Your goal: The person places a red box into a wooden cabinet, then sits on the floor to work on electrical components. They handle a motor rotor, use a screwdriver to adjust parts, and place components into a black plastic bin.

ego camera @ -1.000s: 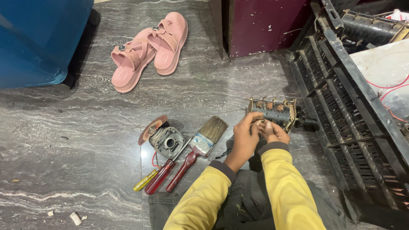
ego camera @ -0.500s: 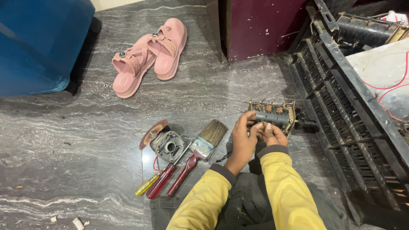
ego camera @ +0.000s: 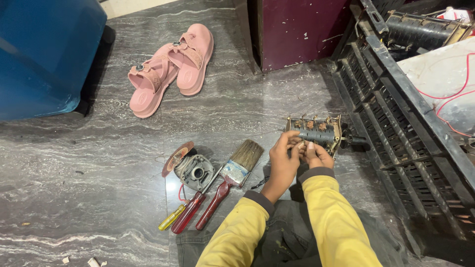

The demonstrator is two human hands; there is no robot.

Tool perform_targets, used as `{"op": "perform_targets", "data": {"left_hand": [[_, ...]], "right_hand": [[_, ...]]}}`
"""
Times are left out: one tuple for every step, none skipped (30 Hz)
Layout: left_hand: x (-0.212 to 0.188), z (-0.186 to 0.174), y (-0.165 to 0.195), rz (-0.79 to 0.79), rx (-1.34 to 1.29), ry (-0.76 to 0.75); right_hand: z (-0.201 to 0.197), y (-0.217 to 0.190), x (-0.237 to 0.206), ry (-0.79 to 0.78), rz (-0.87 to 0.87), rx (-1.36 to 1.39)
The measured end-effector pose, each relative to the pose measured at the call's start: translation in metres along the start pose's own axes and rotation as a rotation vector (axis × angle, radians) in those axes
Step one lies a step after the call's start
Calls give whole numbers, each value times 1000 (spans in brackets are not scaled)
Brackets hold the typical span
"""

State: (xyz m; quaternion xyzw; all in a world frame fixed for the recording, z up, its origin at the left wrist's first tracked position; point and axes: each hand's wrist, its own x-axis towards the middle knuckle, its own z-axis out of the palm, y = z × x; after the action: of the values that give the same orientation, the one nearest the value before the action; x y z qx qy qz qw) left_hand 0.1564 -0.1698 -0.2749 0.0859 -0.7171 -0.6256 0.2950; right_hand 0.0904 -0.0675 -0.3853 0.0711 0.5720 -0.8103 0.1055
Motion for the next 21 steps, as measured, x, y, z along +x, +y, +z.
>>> {"op": "perform_targets", "data": {"left_hand": [[0, 0, 2, 9, 4, -3], [1, -1, 3, 17, 9, -5], [1, -2, 5, 19, 3, -12], [1, -3, 7, 21, -2, -19], [1, -4, 9, 23, -8, -27], [0, -5, 11, 71, 43, -30], [0, -7, 12, 119, 93, -34], [-1, -7, 13, 168, 142, -37], [-1, -8, 13, 194, 166, -16], [-1, -8, 13, 220, 190, 5], [-2, -8, 12, 248, 215, 24], [-1, -7, 10, 174, 181, 22], [-1, -6, 8, 100, 147, 18], [-1, -5, 7, 25, 113, 13], [-1, -4, 5, -2, 81, -5], [-1, -3, 3, -30, 50, -22], [-1, -2, 1, -57, 18, -40], [-1, -2, 0, -28, 67, -37], [-1, -2, 0, 1, 114, -36], [-1, -2, 0, 30, 162, -35], [-1, -3, 1, 24, 145, -37]], "right_hand": [[0, 0, 0, 4, 0, -4], [0, 0, 0, 7, 0, -6], [0, 0, 0, 9, 1, -9], [0, 0, -1, 8, -1, -19], [0, -1, -3, 7, -4, -30], [0, -2, -4, 6, -6, -40], [0, -3, -7, 7, -9, -54], [0, -5, -9, 8, -13, -69], [1, -6, -11, 9, -17, -85], [1, -8, -12, 19, -13, -109], [2, -9, -13, 30, -9, -130], [3, -10, -13, 39, -7, -151], [3, -11, -13, 18, -10, -119], [3, -11, -12, -3, -12, -87], [2, -11, -11, -24, -14, -57], [1, -10, -10, -22, -11, -67], [1, -9, -8, -19, -7, -78], [0, -7, -7, -16, -3, -88], [-1, -6, -6, -22, -22, -93], [-2, -4, -5, -27, -41, -100], [-2, -2, -4, -33, -60, -106]]}}
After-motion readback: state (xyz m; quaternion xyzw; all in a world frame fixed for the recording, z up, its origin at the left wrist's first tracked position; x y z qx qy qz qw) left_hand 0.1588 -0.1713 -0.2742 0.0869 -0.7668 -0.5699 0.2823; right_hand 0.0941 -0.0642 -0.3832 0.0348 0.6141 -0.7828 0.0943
